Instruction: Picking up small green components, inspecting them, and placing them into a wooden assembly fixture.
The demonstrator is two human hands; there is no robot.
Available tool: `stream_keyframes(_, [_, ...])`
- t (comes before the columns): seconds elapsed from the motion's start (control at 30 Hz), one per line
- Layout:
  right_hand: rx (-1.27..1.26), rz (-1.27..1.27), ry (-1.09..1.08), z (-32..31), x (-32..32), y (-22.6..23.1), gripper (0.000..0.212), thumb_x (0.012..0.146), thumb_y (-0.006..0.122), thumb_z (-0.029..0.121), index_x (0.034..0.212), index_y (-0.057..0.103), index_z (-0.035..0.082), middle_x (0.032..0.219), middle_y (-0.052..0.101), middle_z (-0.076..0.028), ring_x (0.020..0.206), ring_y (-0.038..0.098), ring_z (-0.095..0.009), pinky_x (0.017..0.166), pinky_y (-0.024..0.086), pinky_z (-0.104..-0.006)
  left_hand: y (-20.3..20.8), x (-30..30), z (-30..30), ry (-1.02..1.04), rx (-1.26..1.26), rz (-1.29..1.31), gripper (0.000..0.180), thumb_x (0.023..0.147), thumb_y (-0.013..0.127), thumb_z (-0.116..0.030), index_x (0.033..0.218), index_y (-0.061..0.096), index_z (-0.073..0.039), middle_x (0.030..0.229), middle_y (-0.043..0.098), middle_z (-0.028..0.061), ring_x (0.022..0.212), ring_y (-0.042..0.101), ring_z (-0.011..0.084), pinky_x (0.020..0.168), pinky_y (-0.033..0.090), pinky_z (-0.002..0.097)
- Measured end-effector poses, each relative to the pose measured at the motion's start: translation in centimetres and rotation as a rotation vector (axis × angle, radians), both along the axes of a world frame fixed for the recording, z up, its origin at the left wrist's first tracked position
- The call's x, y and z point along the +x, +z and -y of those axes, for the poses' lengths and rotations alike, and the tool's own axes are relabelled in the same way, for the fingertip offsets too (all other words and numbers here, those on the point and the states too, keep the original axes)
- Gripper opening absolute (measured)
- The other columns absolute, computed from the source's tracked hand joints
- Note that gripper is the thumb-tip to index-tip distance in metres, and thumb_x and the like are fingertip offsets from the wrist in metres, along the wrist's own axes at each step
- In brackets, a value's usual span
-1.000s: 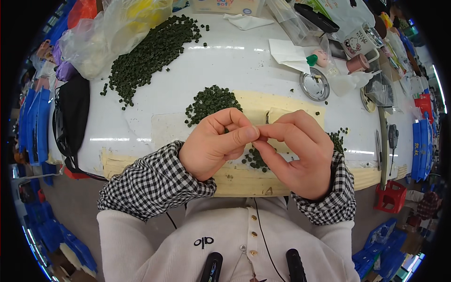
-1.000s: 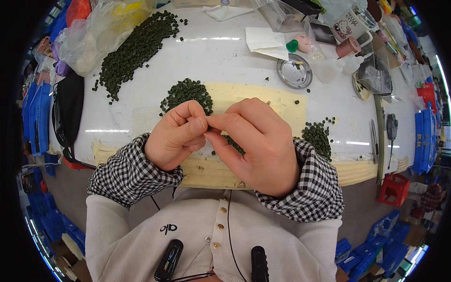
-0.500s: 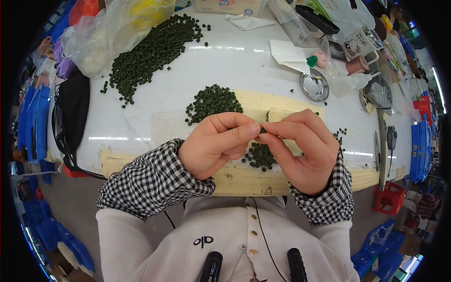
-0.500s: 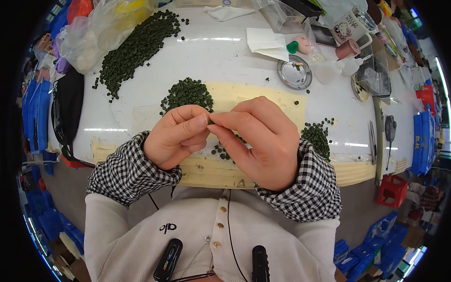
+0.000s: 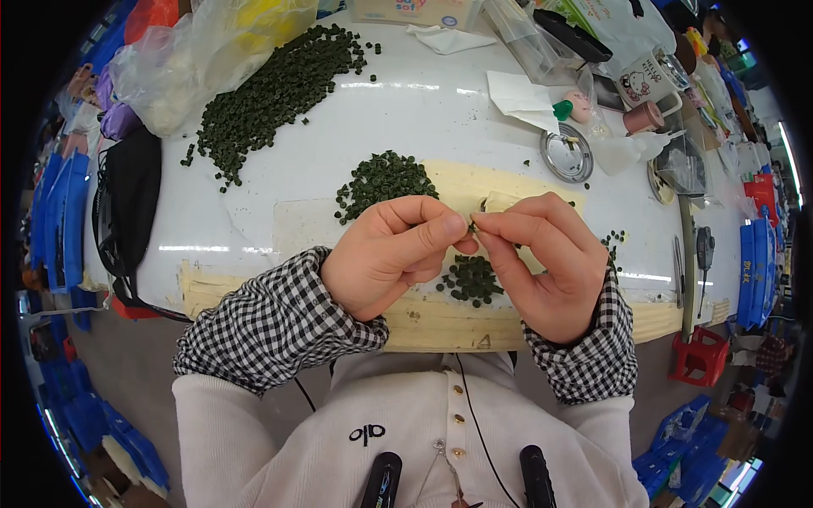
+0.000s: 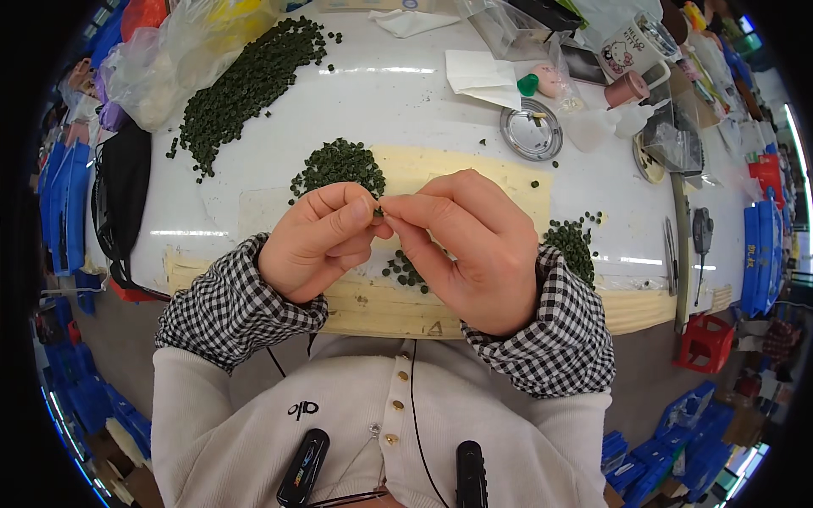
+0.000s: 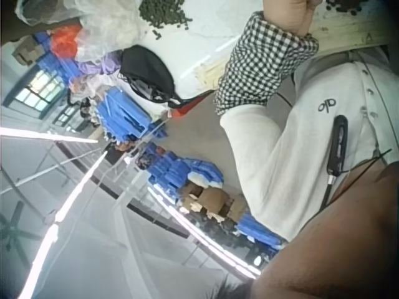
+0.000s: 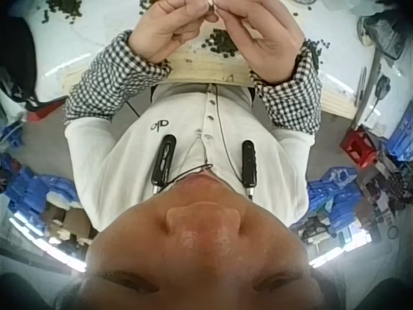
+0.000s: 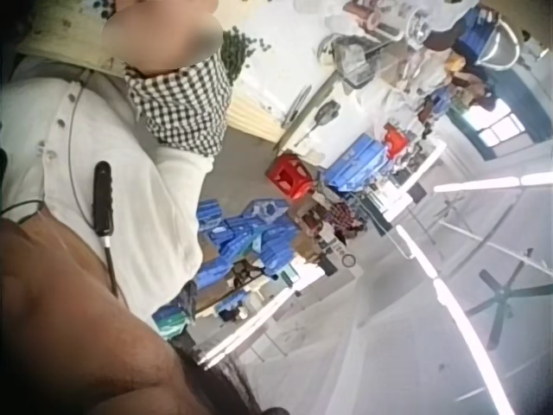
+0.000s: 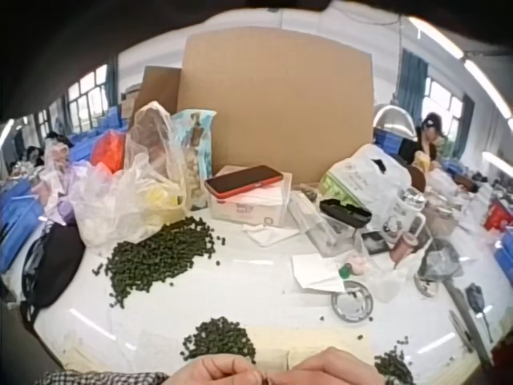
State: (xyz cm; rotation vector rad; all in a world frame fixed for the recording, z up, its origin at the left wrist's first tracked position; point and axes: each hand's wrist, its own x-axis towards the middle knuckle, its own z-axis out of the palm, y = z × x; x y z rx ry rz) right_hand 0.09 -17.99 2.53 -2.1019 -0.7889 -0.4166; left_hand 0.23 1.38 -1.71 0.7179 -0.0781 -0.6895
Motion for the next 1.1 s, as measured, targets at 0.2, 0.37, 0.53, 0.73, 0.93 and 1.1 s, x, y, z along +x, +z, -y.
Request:
stream_keyframes(0.2, [-0.019,0.045,0.001,0.11,0.11,-0.14,0.022,0.069,0.071,-0.006,0.09,0.066,0.0,0.077,0.058,-0.009,0.065,0.057,-0.021,0.054,0.047,-0.0288,-0.16,0.0,0.07,0.016,0.026,0.04,0.017,0.097,0.051,-0.019,0.097,0.058,-0.004,0.09,0.066,0.0062,0.049,0.027,0.0012,0.047,0.027,0.0167])
stream_keyframes(0.37, [-0.066,0.148,-0.003,0.09,0.17,-0.14,0.024,0.067,0.072,-0.005,0.089,0.065,0.0,0.076,0.058,-0.009,0.065,0.057,-0.022,0.054,0.047,-0.0298,0.06,0.0,0.04,0.02,0.034,0.043,0.015,0.095,0.054,-0.017,0.095,0.059,-0.004,0.088,0.066,0.0064,0.05,0.031,0.0018,0.047,0.028,0.017])
stream_keyframes(0.53, [-0.056,0.172,0.016,0.28,0.16,-0.13,0.028,0.064,0.073,-0.005,0.09,0.065,0.0,0.077,0.058,-0.008,0.066,0.058,-0.022,0.055,0.047,-0.0301,0.35,-0.07,0.16,0.033,0.003,0.026,0.013,0.093,0.058,-0.016,0.09,0.061,-0.003,0.086,0.066,0.0066,0.053,0.036,0.0026,0.048,0.03,0.0174])
stream_keyframes(0.73, [-0.047,0.187,0.049,0.47,0.3,-0.31,0.031,0.061,0.073,-0.004,0.091,0.065,0.0,0.078,0.058,-0.008,0.066,0.058,-0.022,0.055,0.047,-0.0303,0.03,-0.13,0.1,0.03,0.044,0.081,0.013,0.094,0.056,-0.017,0.093,0.057,-0.004,0.09,0.066,0.0088,0.049,0.029,0.0022,0.046,0.027,0.0173])
stream_keyframes(0.93, [-0.05,0.177,0.063,0.49,0.34,-0.21,0.031,0.062,0.072,-0.006,0.092,0.066,0.001,0.078,0.058,-0.008,0.067,0.058,-0.021,0.056,0.047,-0.0294,0.0,-0.17,0.16,0.026,0.057,0.09,0.012,0.094,0.056,-0.017,0.092,0.057,-0.004,0.09,0.065,0.0091,0.049,0.029,0.0026,0.046,0.027,0.0175])
stream_keyframes(1.1, [-0.046,0.185,0.054,0.43,0.33,-0.32,0.031,0.061,0.073,-0.004,0.091,0.065,0.0,0.078,0.058,-0.008,0.067,0.058,-0.022,0.056,0.047,-0.03,0.13,-0.14,0.16,0.03,0.026,0.053,0.012,0.093,0.057,-0.015,0.091,0.06,-0.003,0.087,0.065,0.008,0.051,0.034,0.0029,0.047,0.03,0.018])
